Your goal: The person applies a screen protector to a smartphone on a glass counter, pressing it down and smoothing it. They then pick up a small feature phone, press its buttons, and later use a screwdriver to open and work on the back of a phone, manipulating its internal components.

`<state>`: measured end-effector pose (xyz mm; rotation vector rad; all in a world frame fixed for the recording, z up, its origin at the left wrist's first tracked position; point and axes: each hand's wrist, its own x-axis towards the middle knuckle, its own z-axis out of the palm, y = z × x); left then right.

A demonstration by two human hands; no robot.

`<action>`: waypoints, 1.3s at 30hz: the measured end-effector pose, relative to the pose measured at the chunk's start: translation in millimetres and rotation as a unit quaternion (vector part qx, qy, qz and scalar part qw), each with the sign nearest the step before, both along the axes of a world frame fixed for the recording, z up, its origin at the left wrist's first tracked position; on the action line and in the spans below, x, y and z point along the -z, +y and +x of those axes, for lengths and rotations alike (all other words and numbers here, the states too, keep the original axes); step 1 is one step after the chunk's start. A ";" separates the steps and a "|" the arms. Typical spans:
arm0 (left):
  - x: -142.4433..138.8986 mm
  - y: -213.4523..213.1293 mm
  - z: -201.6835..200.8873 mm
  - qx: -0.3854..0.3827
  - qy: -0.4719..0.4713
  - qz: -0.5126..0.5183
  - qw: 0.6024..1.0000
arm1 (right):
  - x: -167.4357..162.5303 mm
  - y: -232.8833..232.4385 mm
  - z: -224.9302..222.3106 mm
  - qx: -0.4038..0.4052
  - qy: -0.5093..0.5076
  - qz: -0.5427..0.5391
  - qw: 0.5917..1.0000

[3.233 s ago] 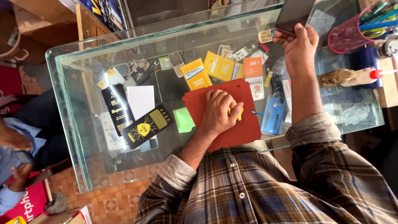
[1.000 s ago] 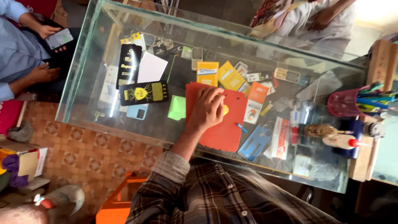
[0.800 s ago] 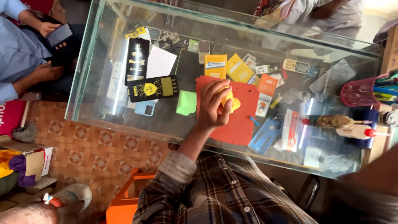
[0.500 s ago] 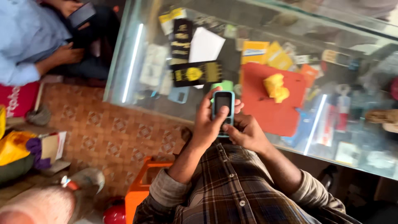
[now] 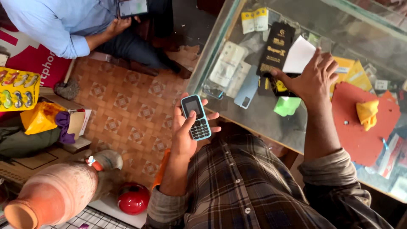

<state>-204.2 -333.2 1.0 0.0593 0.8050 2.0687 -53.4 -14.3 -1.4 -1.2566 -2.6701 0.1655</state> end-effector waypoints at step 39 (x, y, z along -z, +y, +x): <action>1.0 38.9 -305.2 0.412 -0.043 0.044 0.909 | -9.6 -223.8 -67.5 0.359 0.772 0.025 0.524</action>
